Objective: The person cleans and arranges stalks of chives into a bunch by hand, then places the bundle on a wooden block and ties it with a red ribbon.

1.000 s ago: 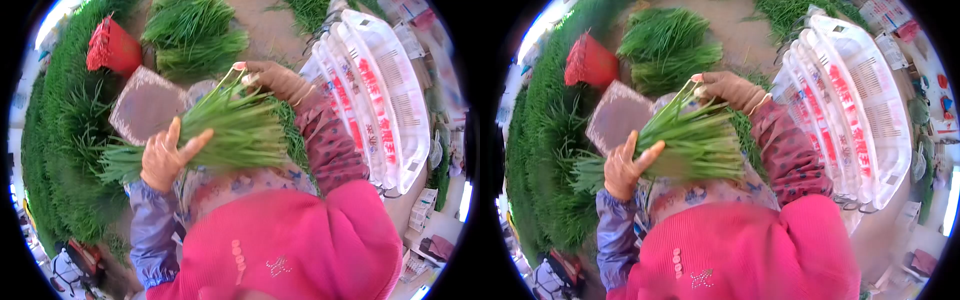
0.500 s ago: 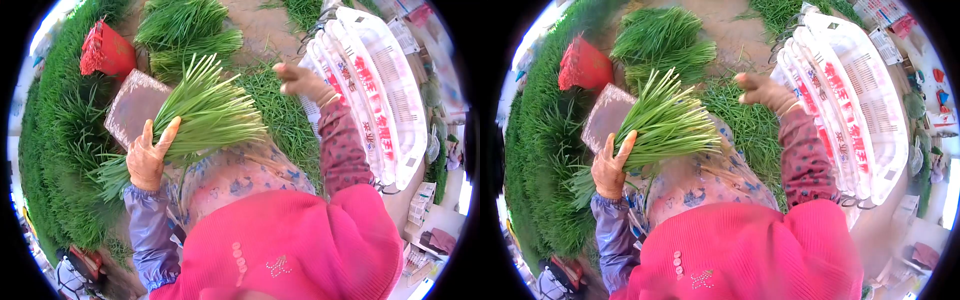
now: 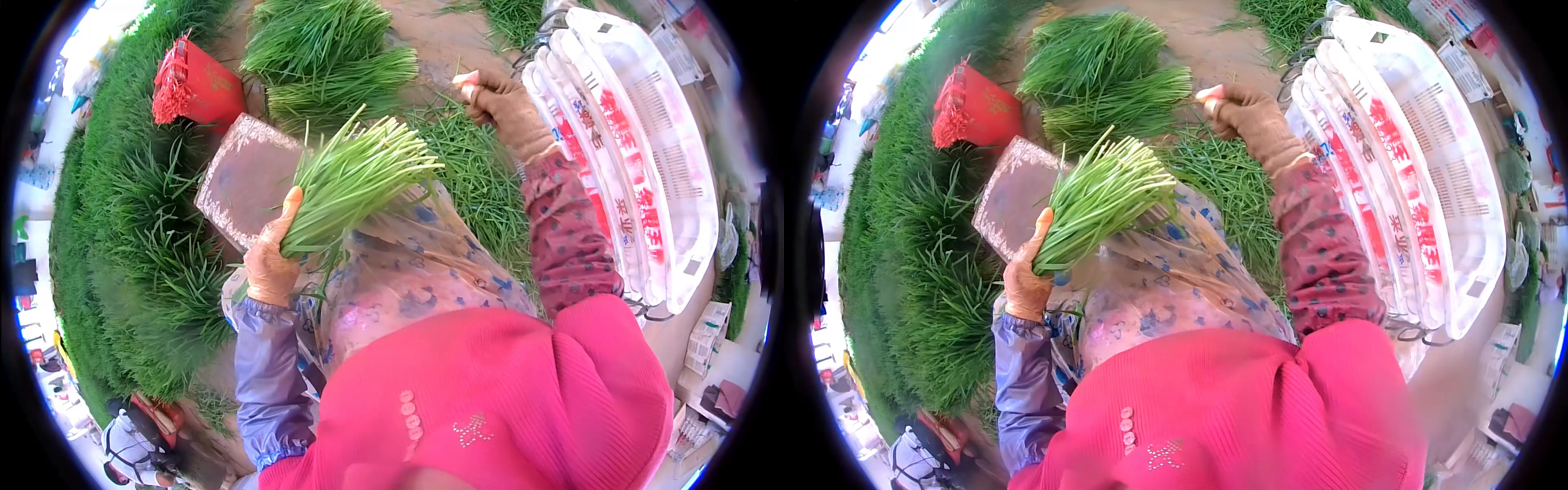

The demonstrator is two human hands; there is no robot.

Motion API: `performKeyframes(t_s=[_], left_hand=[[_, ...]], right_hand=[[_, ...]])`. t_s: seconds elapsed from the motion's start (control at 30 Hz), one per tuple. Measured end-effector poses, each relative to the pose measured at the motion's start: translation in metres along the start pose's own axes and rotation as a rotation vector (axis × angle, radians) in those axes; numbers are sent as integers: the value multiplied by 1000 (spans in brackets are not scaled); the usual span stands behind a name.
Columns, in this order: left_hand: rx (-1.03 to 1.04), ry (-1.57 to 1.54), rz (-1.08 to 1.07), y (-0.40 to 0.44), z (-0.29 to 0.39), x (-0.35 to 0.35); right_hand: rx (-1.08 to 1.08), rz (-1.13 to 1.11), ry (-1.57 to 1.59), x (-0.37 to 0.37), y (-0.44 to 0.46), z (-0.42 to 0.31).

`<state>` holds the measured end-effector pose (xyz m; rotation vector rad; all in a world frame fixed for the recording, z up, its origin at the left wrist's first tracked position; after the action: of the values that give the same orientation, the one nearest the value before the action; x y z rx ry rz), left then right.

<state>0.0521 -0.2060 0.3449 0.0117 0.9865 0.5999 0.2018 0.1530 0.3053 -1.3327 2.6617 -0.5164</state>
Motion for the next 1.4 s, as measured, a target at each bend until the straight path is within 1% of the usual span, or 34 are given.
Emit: performKeyframes(t_s=[0.03,0.07,0.13,0.17,0.23,0.3,0.33,0.4,0.43,0.5,0.53,0.57,0.6,0.67,0.73,0.8,0.83,0.9,0.97,1.0,1.03,1.07,1.1,1.17,1.2,1.23,1.27,1.3,1.33,1.37,1.4], left_hand=[[0,0,0,1,-2,1],[28,-58,25,3,-2,4],[69,-124,44,9,1,10],[56,-145,10,10,0,16],[51,-168,-25,12,2,20],[-15,-94,-140,8,-2,27],[-19,-92,-140,8,0,25],[-156,-182,-234,1,-7,31],[-167,-182,-232,0,-6,29],[-189,-348,-216,1,-2,29],[-205,-414,-220,1,-1,28],[-209,-414,-212,1,-1,25],[-208,-418,-211,0,-1,23],[-213,-423,-207,-3,-4,21],[-226,-464,-191,-3,-11,25],[-202,-422,-179,3,-9,26],[-177,-378,-167,8,-6,27],[-169,-395,-179,13,1,32],[-173,-410,-176,15,2,33],[-147,-355,-170,15,2,32],[-127,-303,-162,14,3,31],[-138,-309,-154,12,4,30],[-145,-306,-140,13,7,28],[-152,-313,-109,17,8,29],[-148,-315,-101,18,7,32],[-144,-317,-94,19,7,34],[-145,-326,-84,18,4,36],[-78,-312,-51,18,4,33],[-12,-297,-16,18,7,30],[-17,-304,-8,17,5,30],[-70,-280,-29,15,1,30]], right_hand=[[0,0,0,10,-8,-10],[-231,-144,-209,42,-29,-39],[-460,-271,-422,86,-61,-59],[-434,-272,-510,101,-64,-55],[-398,-228,-536,122,-61,-46],[-232,-196,-445,120,-36,-34],[-231,-200,-444,122,-34,-35],[-188,102,-521,102,-27,-41],[-185,92,-522,103,-24,-42],[-444,454,-772,79,-31,-75],[-348,532,-794,53,-13,-71],[-255,606,-814,23,3,-66],[-267,545,-668,1,2,-71],[-275,476,-525,-17,-8,-85],[-106,244,-341,-5,-24,-76],[-107,83,-530,46,-42,-75],[-176,65,-673,70,-59,-74],[-250,55,-816,101,-69,-62],[-241,198,-1062,107,-55,-37],[-249,192,-1068,107,-53,-39],[-198,211,-1016,100,-48,-40],[-141,228,-965,93,-44,-39],[-145,222,-977,89,-37,-36],[-249,328,-910,70,-25,-38],[-307,481,-921,59,-29,-49],[-316,479,-934,38,-13,-38],[-459,558,-1099,7,4,-29],[-601,634,-1260,-8,8,-27],[-396,627,-771,-38,-3,-38],[-187,590,-286,-60,-16,-35],[-113,595,-122,-60,-32,-39]])
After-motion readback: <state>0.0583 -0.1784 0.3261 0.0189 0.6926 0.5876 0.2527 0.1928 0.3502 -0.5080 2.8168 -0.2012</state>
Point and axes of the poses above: each hand's wrist, its own y-axis towards the middle knuckle, its own x-axis out of the palm, z = x × y, the point moved 10 cm from there along y, towards the middle knuckle, and after that the axes turned 12 degrees about x, right-handed, at the moved point
